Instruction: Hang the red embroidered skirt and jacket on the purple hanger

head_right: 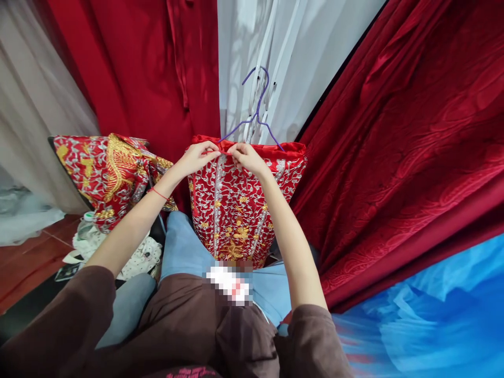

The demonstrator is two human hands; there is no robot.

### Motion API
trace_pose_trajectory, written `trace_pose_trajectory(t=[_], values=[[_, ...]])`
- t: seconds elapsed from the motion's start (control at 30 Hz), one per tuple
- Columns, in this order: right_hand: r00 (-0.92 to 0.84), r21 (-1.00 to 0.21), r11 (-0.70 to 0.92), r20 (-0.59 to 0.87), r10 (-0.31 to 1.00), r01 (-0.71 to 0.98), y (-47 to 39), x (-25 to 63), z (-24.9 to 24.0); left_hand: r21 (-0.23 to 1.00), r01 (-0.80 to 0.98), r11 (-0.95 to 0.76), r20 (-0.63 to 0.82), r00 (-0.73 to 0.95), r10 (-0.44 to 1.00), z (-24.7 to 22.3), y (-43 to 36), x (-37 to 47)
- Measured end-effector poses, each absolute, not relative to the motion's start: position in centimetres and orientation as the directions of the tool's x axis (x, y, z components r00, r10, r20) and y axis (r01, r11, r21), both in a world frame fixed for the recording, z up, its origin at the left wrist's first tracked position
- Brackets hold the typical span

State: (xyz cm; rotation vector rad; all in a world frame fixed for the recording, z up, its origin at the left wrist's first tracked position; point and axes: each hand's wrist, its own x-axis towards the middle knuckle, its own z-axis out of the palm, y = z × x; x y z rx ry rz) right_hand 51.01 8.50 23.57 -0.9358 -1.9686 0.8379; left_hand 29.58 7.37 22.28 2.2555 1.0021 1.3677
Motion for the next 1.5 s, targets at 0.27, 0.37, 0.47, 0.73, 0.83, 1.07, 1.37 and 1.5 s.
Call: trace_pose_trajectory(t=[0.27,0.37,0.47,0.73,0.83,1.07,1.37,1.5], values=[[-0.177,-0.378,0.537,0.671,0.72,0.754,8.5,52.4,23.1,0.567,0.431,-0.701,0.714,0.166,0.68,22.1,7.8,28.6],[-0.153,-0.387,0.475,0.626,0.765,0.79,7.8,53.0,22.7,0.636,0.328,-0.698,0.694,0.151,0.704,21.2,6.7,28.1],[-0.383,-0.43,0.567,0.442,0.811,0.703,7.0,54.1,23.0,0.665,0.404,-0.628,0.549,0.306,0.778,20.9,5.5,26.9],[-0.456,-0.778,0.583,0.442,0.773,0.235,5.6,52.1,22.9,0.663,0.343,-0.665,0.735,-0.13,0.666,23.7,4.4,28.6],[-0.327,-0.724,0.655,0.579,0.747,0.217,6.0,50.6,23.0,0.753,0.165,-0.637,0.624,0.129,0.771,24.5,4.7,29.7],[-0.492,-0.319,0.841,0.698,0.52,0.437,6.6,49.7,23.1,0.834,0.205,-0.512,0.405,0.404,0.82,24.4,4.4,29.4],[-0.44,-0.227,0.778,0.717,0.541,0.586,5.4,47.2,21.5,0.916,0.081,-0.393,0.364,0.242,0.899,22.0,4.6,29.7],[-0.322,-0.359,0.752,0.74,0.59,0.554,6.2,47.0,21.0,0.877,0.002,-0.481,0.475,0.154,0.866,20.9,5.5,29.5]])
